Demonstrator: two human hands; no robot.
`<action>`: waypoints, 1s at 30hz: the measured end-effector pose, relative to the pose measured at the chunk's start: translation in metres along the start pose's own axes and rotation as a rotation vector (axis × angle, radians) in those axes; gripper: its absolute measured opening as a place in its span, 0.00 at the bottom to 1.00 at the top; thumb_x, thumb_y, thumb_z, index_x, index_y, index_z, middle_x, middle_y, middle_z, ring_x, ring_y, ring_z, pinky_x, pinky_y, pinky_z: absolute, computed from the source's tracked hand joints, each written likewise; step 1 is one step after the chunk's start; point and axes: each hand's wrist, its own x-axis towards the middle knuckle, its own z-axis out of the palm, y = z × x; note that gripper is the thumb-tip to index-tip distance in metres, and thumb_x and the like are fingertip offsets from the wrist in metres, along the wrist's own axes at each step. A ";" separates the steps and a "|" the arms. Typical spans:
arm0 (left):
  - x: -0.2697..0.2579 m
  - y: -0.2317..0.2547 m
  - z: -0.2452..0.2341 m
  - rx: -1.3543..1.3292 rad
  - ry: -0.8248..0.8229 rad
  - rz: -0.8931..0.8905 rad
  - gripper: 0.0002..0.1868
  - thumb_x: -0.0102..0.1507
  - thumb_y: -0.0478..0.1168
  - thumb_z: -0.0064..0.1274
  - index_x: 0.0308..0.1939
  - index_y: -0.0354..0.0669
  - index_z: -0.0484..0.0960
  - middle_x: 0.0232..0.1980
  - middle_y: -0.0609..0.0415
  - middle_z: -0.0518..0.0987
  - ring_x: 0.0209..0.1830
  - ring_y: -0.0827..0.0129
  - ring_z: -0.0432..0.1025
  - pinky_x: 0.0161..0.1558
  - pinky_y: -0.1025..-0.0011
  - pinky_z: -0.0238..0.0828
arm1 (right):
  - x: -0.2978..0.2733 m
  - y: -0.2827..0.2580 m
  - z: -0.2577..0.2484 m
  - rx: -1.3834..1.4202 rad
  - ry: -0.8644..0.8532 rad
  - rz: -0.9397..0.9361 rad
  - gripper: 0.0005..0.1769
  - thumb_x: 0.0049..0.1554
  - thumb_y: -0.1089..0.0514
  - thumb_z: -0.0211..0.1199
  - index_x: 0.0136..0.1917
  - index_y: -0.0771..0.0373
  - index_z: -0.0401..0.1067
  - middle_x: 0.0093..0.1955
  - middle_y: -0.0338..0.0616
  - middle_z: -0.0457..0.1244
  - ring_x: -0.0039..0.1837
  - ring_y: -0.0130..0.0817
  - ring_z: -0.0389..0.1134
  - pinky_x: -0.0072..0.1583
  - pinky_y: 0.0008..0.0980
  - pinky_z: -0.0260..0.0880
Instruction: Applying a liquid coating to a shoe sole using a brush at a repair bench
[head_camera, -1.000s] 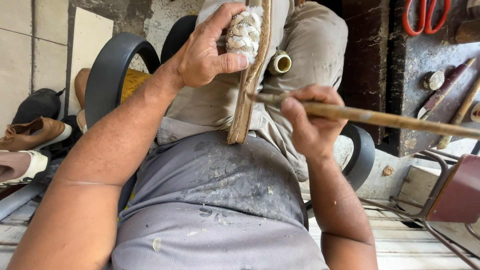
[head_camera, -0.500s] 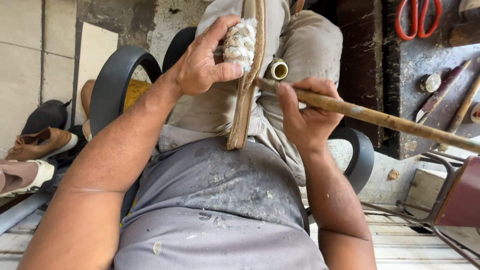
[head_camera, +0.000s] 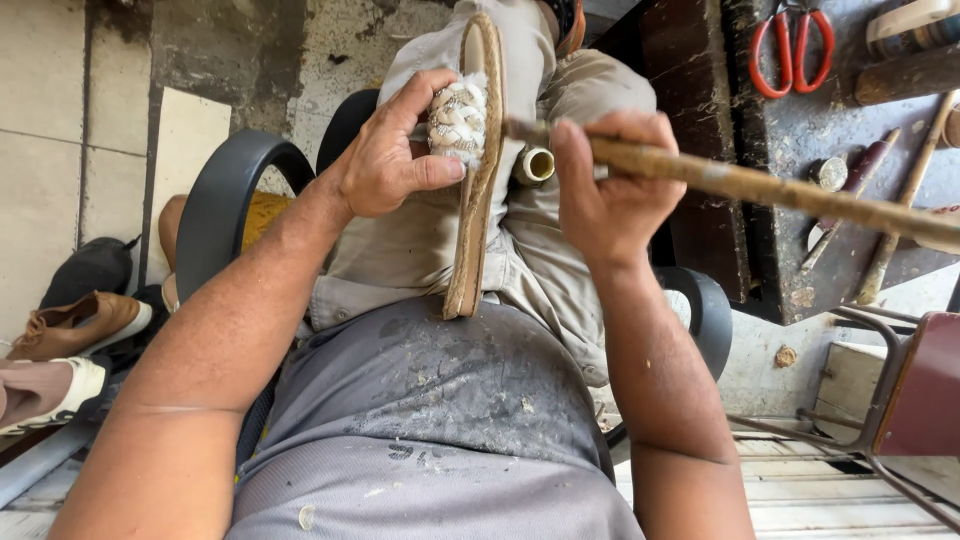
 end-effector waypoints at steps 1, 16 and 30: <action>0.000 0.001 -0.001 0.003 -0.005 -0.015 0.39 0.61 0.64 0.49 0.67 0.44 0.60 0.49 0.54 0.67 0.45 0.66 0.60 0.49 0.63 0.61 | 0.010 0.003 0.003 0.016 0.026 -0.011 0.10 0.64 0.67 0.67 0.50 0.60 0.65 0.39 0.42 0.63 0.38 0.30 0.66 0.40 0.26 0.74; -0.004 -0.003 0.002 -0.019 0.048 0.113 0.35 0.64 0.53 0.54 0.67 0.37 0.61 0.56 0.46 0.68 0.52 0.59 0.62 0.55 0.60 0.61 | -0.079 -0.046 -0.020 -0.019 -0.330 -0.103 0.11 0.55 0.68 0.64 0.42 0.59 0.63 0.32 0.40 0.60 0.32 0.32 0.69 0.32 0.30 0.71; -0.004 0.000 0.000 -0.035 0.014 0.170 0.34 0.68 0.56 0.49 0.69 0.37 0.62 0.61 0.42 0.71 0.57 0.53 0.66 0.58 0.55 0.64 | -0.069 -0.044 -0.029 0.197 -0.380 0.029 0.08 0.54 0.67 0.66 0.44 0.62 0.67 0.36 0.48 0.64 0.37 0.39 0.72 0.37 0.32 0.74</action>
